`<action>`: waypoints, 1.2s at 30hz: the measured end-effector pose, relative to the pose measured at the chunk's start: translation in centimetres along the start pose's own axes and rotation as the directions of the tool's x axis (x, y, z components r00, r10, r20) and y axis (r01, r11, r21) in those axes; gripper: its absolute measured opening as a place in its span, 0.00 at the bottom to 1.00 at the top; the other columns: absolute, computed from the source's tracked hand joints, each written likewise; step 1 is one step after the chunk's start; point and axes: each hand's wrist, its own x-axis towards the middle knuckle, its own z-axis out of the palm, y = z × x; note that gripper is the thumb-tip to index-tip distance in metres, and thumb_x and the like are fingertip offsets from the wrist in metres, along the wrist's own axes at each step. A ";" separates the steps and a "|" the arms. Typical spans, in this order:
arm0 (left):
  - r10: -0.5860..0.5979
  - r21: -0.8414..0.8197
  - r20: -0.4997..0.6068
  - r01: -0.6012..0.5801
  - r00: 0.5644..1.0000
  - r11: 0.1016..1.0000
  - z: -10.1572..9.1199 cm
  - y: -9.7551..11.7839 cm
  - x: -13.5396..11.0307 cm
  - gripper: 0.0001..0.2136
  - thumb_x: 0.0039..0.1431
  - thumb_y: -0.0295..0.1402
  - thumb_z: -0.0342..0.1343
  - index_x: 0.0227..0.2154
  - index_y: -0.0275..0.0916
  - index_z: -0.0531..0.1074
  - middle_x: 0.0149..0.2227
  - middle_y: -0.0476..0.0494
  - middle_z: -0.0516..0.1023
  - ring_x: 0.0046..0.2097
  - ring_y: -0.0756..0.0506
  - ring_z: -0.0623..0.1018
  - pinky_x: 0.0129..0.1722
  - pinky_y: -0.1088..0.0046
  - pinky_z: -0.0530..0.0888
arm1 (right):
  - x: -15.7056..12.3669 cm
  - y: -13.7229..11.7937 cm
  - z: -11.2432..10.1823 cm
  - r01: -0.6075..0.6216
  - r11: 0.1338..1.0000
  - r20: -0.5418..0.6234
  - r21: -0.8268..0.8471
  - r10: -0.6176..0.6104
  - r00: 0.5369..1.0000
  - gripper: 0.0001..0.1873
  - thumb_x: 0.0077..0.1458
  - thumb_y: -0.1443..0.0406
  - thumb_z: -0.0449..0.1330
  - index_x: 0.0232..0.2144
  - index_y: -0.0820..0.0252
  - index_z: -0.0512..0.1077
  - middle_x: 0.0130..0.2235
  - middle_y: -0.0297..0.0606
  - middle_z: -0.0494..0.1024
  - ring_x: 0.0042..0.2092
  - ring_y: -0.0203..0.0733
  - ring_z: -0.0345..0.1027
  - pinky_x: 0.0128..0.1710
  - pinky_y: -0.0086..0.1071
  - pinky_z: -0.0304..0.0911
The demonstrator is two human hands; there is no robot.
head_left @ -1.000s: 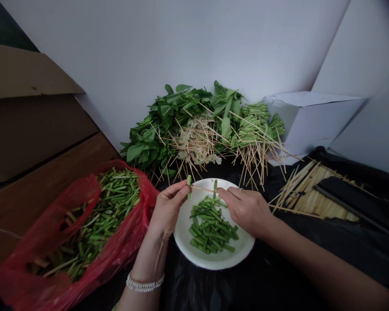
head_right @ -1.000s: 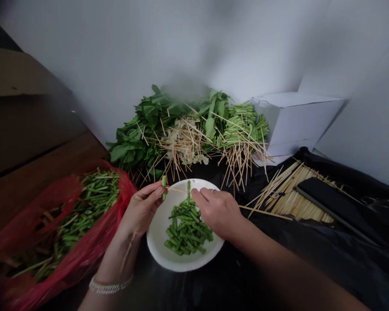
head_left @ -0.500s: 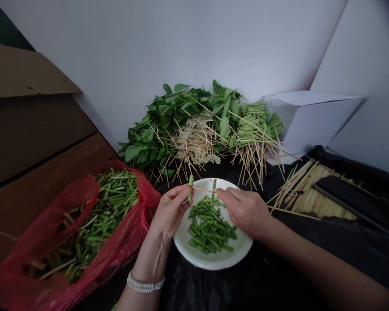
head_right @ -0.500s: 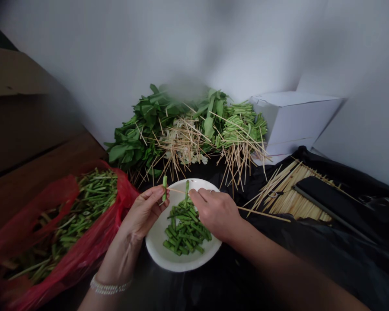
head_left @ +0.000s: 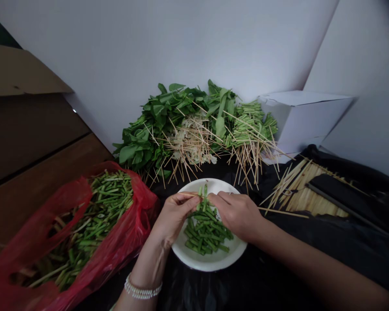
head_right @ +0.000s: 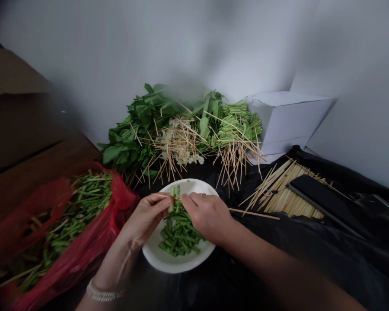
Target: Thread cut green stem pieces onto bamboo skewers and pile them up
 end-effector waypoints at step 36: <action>0.326 0.888 0.301 -0.388 0.896 0.246 -0.7 -0.3 -0.2 0.12 0.57 0.28 0.55 0.42 0.43 0.77 0.37 0.45 0.81 0.41 0.42 0.78 0.43 0.66 0.70 | 0.3 1.9 -0.6 -0.099 0.995 -0.113 -0.034 0.094 0.989 0.16 0.62 0.70 0.47 0.42 0.64 0.75 0.27 0.34 0.72 0.25 0.33 0.61 0.27 0.29 0.53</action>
